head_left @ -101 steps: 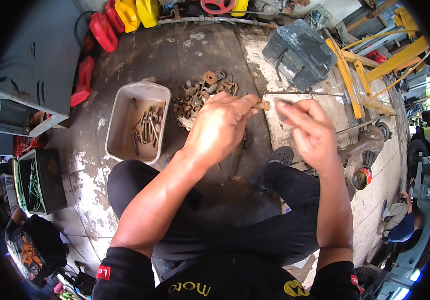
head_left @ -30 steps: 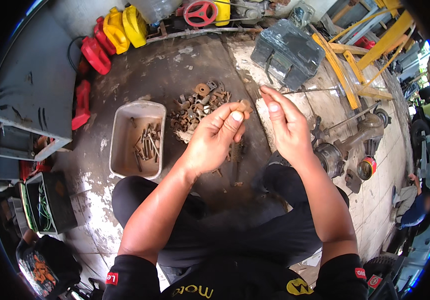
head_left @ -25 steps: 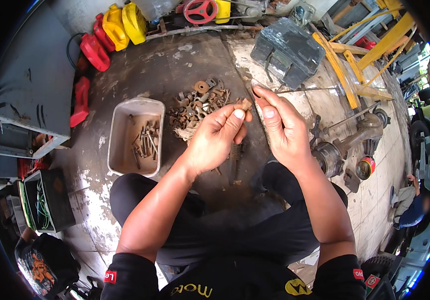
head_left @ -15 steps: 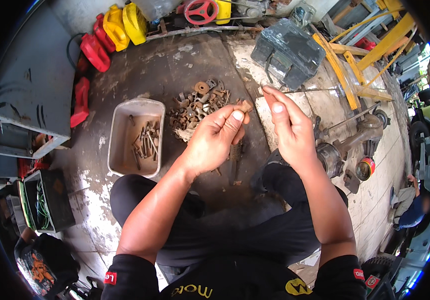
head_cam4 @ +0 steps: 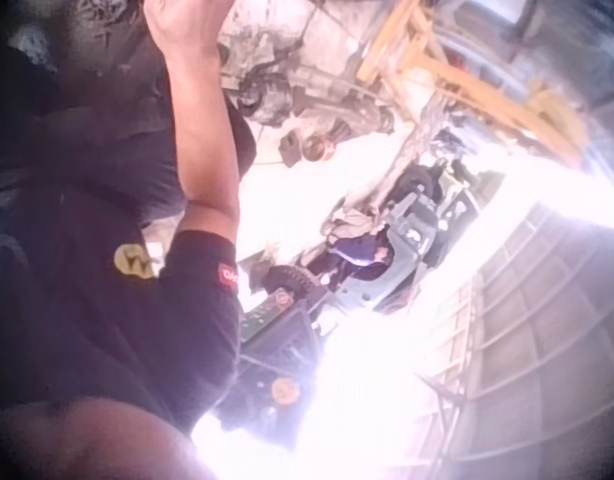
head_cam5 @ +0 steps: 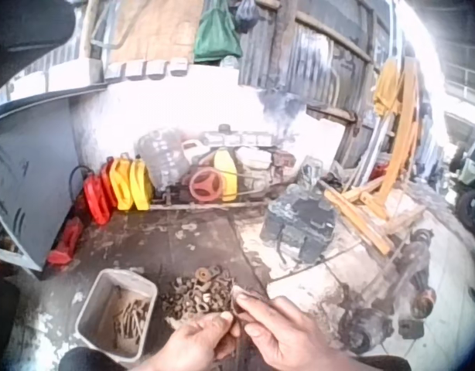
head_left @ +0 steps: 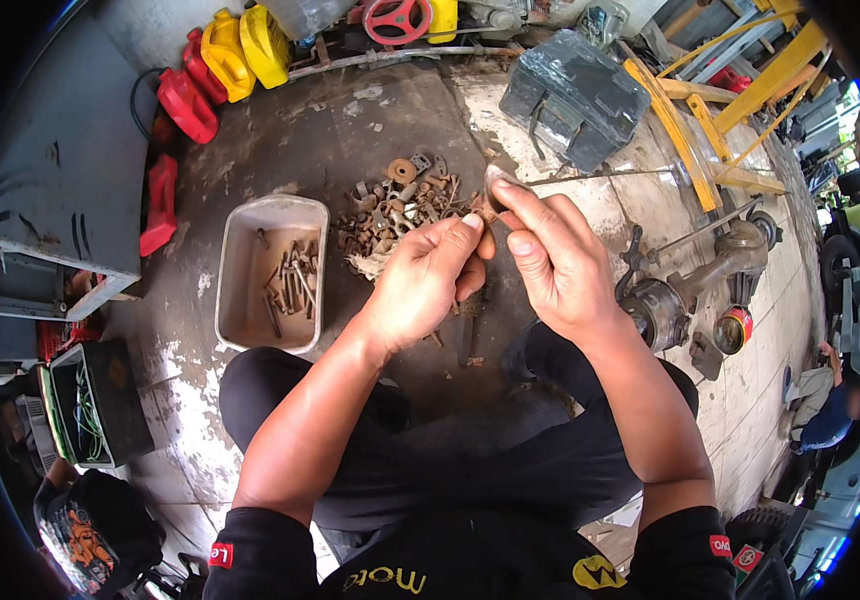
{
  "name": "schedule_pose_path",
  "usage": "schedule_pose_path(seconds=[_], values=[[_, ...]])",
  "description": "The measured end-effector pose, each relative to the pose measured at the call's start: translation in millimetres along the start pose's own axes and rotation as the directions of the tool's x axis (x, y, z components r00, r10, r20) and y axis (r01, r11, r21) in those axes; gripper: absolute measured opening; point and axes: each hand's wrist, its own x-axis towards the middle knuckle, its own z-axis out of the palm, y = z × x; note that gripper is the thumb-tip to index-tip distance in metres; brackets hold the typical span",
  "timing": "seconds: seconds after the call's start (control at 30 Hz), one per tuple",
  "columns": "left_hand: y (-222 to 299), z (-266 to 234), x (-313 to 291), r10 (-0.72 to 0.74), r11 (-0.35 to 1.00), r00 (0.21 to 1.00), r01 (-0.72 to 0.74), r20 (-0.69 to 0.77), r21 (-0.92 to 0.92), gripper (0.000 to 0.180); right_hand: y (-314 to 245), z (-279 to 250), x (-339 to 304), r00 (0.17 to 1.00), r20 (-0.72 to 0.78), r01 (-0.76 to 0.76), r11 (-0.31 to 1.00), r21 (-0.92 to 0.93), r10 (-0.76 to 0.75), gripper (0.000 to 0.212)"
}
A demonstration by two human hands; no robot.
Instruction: The person sits on the floor and cleans small metal parts by hand, using a wire brush and a cloth. They pick up individual pieces, scrub them, wipe them, and place them into a plastic container.
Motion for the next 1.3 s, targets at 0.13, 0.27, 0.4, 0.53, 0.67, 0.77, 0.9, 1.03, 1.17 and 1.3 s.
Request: schedule_pose_path(seconds=[0.13, 0.27, 0.4, 0.53, 0.67, 0.77, 0.9, 1.03, 1.17, 1.3], values=[[1, -1, -2, -0.007, 0.997, 1.000, 0.007, 0.006, 0.073, 0.038, 3, 4, 0, 0.999, 0.053, 0.010, 0.996, -0.093, -0.005, 0.034], [1, -1, -2, -0.055, 0.992, 0.998, 0.054, 0.011, 0.117, 0.039, 34, 11, 6, 0.965, -0.149, -0.200, 0.973, 0.114, 0.216, 0.032], [-1, 0, -2, -0.038, 0.998, 0.999, 0.038, -0.009, 0.040, 0.039, 2, 5, 4, 0.999, -0.015, -0.045, 0.995, 0.089, 0.047, 0.032], [-6, -2, -2, -0.064, 0.990, 0.998, 0.060, 0.021, 0.124, 0.038, 22, 15, 1, 0.964, -0.017, -0.264, 0.962, 0.066, 0.266, 0.033], [0, 0, -1, -0.070, 0.996, 0.997, 0.068, 0.029, 0.050, 0.038, 13, 8, 3, 0.978, -0.126, -0.148, 0.978, 0.144, 0.166, 0.033], [-1, -1, -1, -0.066, 0.996, 0.997, 0.064, 0.037, 0.066, 0.038, -3, 2, 0, 0.977, 0.091, -0.195, 0.980, 0.034, 0.191, 0.032], [3, 2, -1, -0.085, 0.996, 0.995, 0.084, 0.045, 0.030, 0.037, 19, 2, 2, 0.936, -0.086, -0.322, 0.929, 0.185, 0.341, 0.035], [-3, -2, 3, -0.097, 0.970, 0.993, 0.109, 0.065, -0.219, 0.035, -6, 6, 3, 0.997, -0.080, -0.008, 0.996, 0.093, 0.015, 0.033], [-3, -1, 0, -0.093, 0.905, 0.980, 0.157, 0.178, -0.396, 0.033, 12, 6, 0, 0.992, -0.034, 0.114, 0.989, -0.094, -0.118, 0.037], [3, -10, -1, -0.017, 0.783, 0.966, 0.172, 0.256, -0.597, 0.034, 31, 1, -11, 0.993, 0.113, 0.030, 0.985, -0.168, -0.011, 0.039]])
